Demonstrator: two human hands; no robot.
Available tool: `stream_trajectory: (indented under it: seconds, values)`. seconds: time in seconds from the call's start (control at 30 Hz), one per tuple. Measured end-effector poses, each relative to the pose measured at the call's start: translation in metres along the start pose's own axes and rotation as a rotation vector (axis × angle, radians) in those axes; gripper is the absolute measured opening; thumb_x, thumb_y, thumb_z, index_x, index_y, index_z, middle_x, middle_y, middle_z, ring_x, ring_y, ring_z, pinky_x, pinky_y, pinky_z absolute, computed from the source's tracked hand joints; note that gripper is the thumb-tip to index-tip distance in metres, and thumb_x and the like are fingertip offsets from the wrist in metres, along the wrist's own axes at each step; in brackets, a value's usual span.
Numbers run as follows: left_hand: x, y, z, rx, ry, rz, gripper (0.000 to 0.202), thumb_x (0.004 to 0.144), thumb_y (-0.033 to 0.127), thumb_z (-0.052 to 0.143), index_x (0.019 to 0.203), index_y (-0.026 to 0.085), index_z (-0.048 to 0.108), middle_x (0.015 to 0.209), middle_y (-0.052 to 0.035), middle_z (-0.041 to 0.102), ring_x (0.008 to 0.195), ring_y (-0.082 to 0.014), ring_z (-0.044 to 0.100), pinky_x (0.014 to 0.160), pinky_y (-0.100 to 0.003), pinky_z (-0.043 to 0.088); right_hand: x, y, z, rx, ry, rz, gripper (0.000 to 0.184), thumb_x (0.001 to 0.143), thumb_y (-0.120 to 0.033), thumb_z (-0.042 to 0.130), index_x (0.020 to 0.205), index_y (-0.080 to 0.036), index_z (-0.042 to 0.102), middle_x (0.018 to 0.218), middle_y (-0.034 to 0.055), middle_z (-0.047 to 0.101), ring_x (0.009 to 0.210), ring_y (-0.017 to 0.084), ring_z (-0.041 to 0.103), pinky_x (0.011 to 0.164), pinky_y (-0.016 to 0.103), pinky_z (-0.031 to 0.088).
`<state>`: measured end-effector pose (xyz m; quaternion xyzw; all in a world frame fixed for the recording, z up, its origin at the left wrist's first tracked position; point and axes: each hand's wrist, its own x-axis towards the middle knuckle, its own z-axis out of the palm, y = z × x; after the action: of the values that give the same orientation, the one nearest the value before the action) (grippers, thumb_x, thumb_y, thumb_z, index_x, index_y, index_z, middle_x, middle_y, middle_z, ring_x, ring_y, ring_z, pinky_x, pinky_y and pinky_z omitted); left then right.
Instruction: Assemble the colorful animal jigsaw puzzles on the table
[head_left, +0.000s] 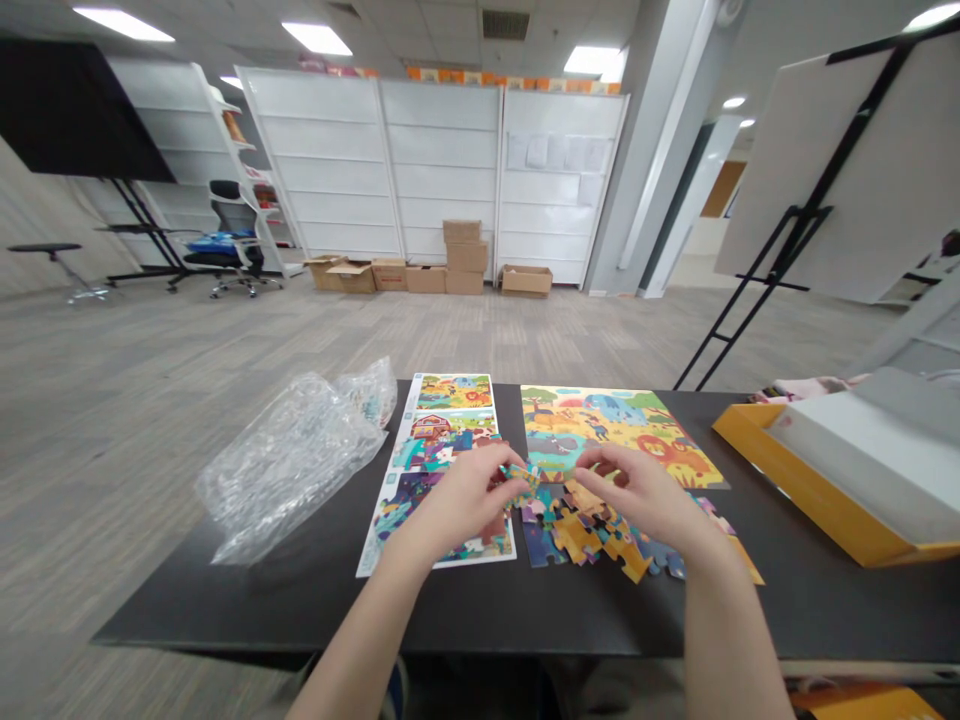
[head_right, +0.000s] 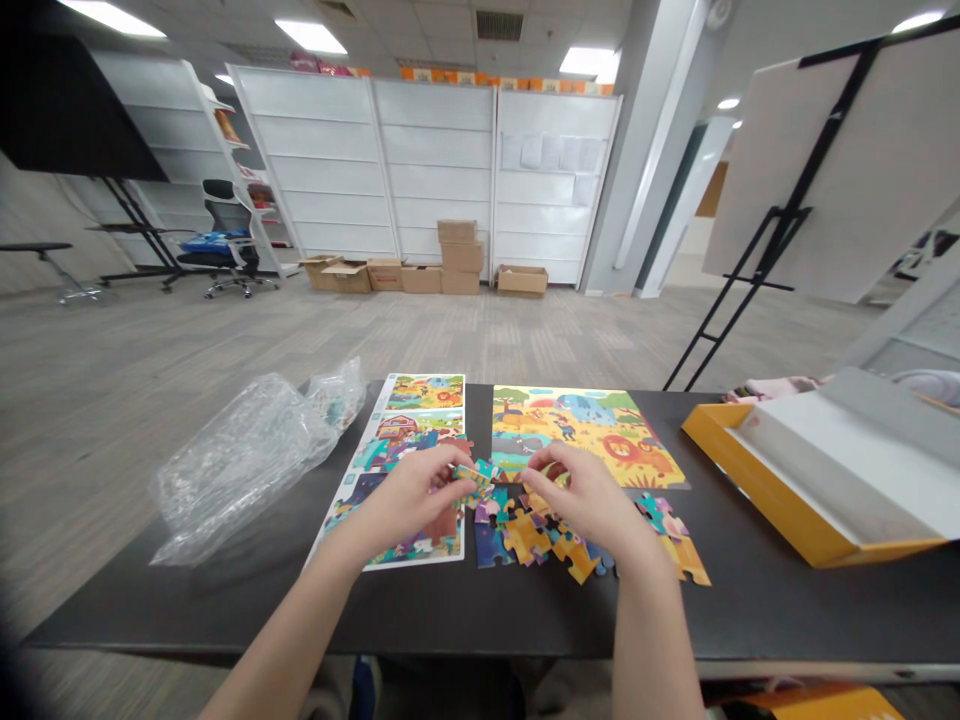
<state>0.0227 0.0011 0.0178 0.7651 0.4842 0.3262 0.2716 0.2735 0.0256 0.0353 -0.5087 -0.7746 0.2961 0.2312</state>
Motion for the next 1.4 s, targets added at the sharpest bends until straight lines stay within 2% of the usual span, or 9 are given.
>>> stream_trajectory:
  seconds: [0.07,0.13,0.23,0.3,0.47,0.7,1.2,1.27,1.4]
  values:
    - [-0.002,-0.008,-0.006,-0.034,-0.013,-0.094,0.022,0.089,0.029,0.064,0.109,0.021,0.062,0.088,0.0002,0.069,0.066,-0.0144,0.064,0.062,-0.025,0.046,0.001,0.012,0.0,-0.158,0.073,0.073,0.028,0.087,-0.045,0.061,0.095,-0.02,0.069,0.098,0.0086,0.074,0.086,0.024,0.068,0.074,0.034,0.051]
    - [-0.005,-0.015,-0.011,0.001,-0.046,-0.132,0.022,0.088,0.03,0.064,0.108,0.022,0.062,0.077,0.0021,0.067,0.064,-0.0153,0.064,0.06,-0.025,0.045,0.002,0.019,0.001,-0.27,0.061,0.143,0.029,0.082,-0.042,0.067,0.099,-0.019,0.07,0.105,0.0103,0.074,0.094,0.028,0.068,0.081,0.036,0.051]
    - [-0.01,-0.018,-0.015,0.084,-0.109,-0.121,0.014,0.091,0.032,0.06,0.098,0.022,0.065,0.068,0.0022,0.066,0.066,-0.0168,0.064,0.063,-0.025,0.045,0.001,0.019,0.002,-0.313,0.0,0.229,0.038,0.076,-0.041,0.072,0.108,-0.019,0.071,0.114,0.0117,0.073,0.103,0.031,0.067,0.084,0.037,0.051]
    - [-0.011,-0.018,-0.017,0.144,-0.116,-0.096,0.014,0.092,0.03,0.057,0.098,0.022,0.067,0.075,0.0006,0.069,0.069,-0.0169,0.064,0.066,-0.026,0.046,0.001,0.016,0.003,-0.311,-0.014,0.254,0.044,0.075,-0.042,0.073,0.113,-0.018,0.07,0.118,0.0128,0.071,0.106,0.032,0.066,0.085,0.037,0.051]
    - [-0.013,-0.015,-0.024,0.309,-0.068,-0.038,0.014,0.092,0.023,0.054,0.095,0.021,0.068,0.101,-0.0042,0.07,0.083,-0.0185,0.064,0.076,-0.029,0.047,0.001,0.02,0.004,-0.278,-0.038,0.179,0.044,0.074,-0.038,0.074,0.112,-0.018,0.071,0.119,0.0133,0.07,0.109,0.032,0.065,0.089,0.039,0.05]
    - [-0.015,-0.021,-0.026,0.416,-0.104,-0.07,0.013,0.093,0.028,0.058,0.097,0.021,0.068,0.1,-0.0048,0.071,0.094,-0.0221,0.065,0.081,-0.031,0.047,0.002,0.022,0.005,-0.217,-0.06,0.131,0.041,0.073,-0.028,0.074,0.113,-0.019,0.071,0.118,0.0118,0.072,0.111,0.032,0.065,0.094,0.04,0.05]
    - [-0.017,-0.028,-0.027,0.396,-0.125,-0.055,0.014,0.09,0.029,0.062,0.098,0.021,0.068,0.103,-0.0044,0.071,0.098,-0.0228,0.064,0.085,-0.032,0.047,0.003,0.028,0.007,-0.189,-0.047,0.135,0.056,0.07,-0.03,0.075,0.124,-0.019,0.064,0.124,0.0127,0.067,0.116,0.031,0.061,0.098,0.042,0.047]
    - [-0.017,-0.028,-0.027,0.39,-0.128,-0.056,0.013,0.089,0.028,0.062,0.098,0.021,0.068,0.102,-0.0041,0.071,0.097,-0.0228,0.064,0.085,-0.032,0.047,0.003,0.028,0.007,-0.179,-0.011,0.131,0.051,0.07,-0.029,0.075,0.119,-0.02,0.066,0.117,0.011,0.069,0.108,0.029,0.063,0.092,0.04,0.049]
    - [-0.017,-0.027,-0.027,0.376,-0.145,-0.055,0.014,0.087,0.026,0.062,0.099,0.022,0.069,0.102,-0.0032,0.072,0.096,-0.0221,0.066,0.082,-0.03,0.047,0.001,0.024,0.002,-0.121,-0.02,0.085,0.018,0.079,-0.034,0.067,0.091,-0.02,0.065,0.087,0.0038,0.068,0.081,0.022,0.062,0.073,0.032,0.048]
